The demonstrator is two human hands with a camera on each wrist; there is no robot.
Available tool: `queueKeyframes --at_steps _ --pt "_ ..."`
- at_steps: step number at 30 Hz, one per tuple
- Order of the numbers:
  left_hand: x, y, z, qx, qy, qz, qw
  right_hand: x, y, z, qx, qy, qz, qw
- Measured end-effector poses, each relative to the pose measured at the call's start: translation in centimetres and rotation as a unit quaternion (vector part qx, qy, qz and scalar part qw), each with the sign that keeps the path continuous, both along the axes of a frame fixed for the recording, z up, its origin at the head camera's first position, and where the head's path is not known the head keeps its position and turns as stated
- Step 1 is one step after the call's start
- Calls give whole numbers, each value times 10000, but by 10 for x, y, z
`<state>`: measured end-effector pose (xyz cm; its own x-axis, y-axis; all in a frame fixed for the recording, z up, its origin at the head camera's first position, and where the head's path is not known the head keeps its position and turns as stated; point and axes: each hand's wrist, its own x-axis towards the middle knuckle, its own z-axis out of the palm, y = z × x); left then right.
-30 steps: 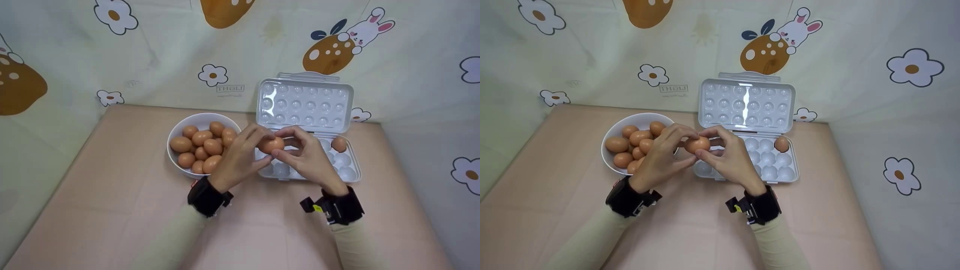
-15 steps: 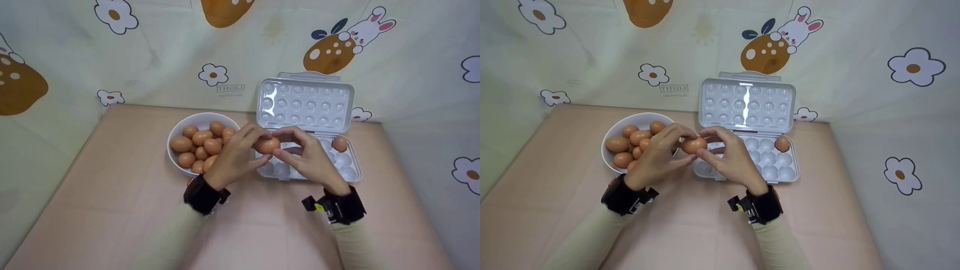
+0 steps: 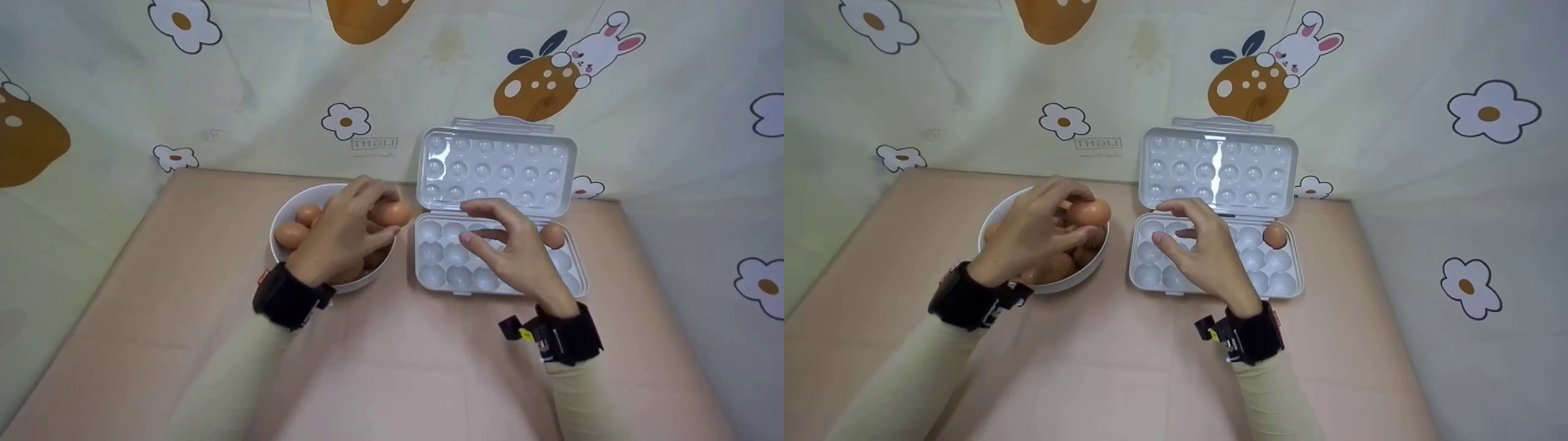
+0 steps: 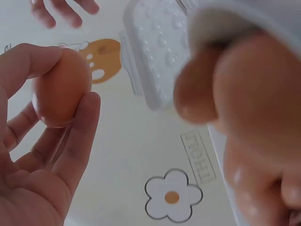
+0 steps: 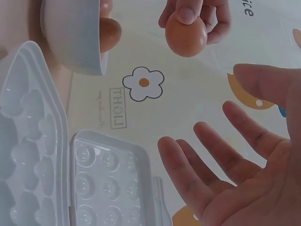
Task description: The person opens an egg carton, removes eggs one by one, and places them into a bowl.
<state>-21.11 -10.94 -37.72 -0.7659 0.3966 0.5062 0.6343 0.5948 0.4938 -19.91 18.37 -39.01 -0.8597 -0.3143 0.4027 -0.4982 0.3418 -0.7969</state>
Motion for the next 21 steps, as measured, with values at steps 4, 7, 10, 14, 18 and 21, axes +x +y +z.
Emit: queueKeyframes --at_steps 4,7,10,14,18,21 --pt "-11 -17 11 -285 -284 49 9992 -3 3 -1 122 131 -91 9998" --pt "-22 -28 18 -424 -464 118 9980 -4 5 -1 245 131 -146 9995" --pt "-33 -39 22 -631 -793 264 9945 -4 7 -1 391 138 -216 9989" --pt "-48 -51 22 -1022 -1131 431 9874 -5 10 -1 538 202 -332 9978" --pt "-61 -60 18 -1415 -1250 555 9804 -5 12 -1 485 258 -406 9977" --pt "-67 -64 14 -1575 -1363 638 9760 -5 12 0 407 258 -425 9979"
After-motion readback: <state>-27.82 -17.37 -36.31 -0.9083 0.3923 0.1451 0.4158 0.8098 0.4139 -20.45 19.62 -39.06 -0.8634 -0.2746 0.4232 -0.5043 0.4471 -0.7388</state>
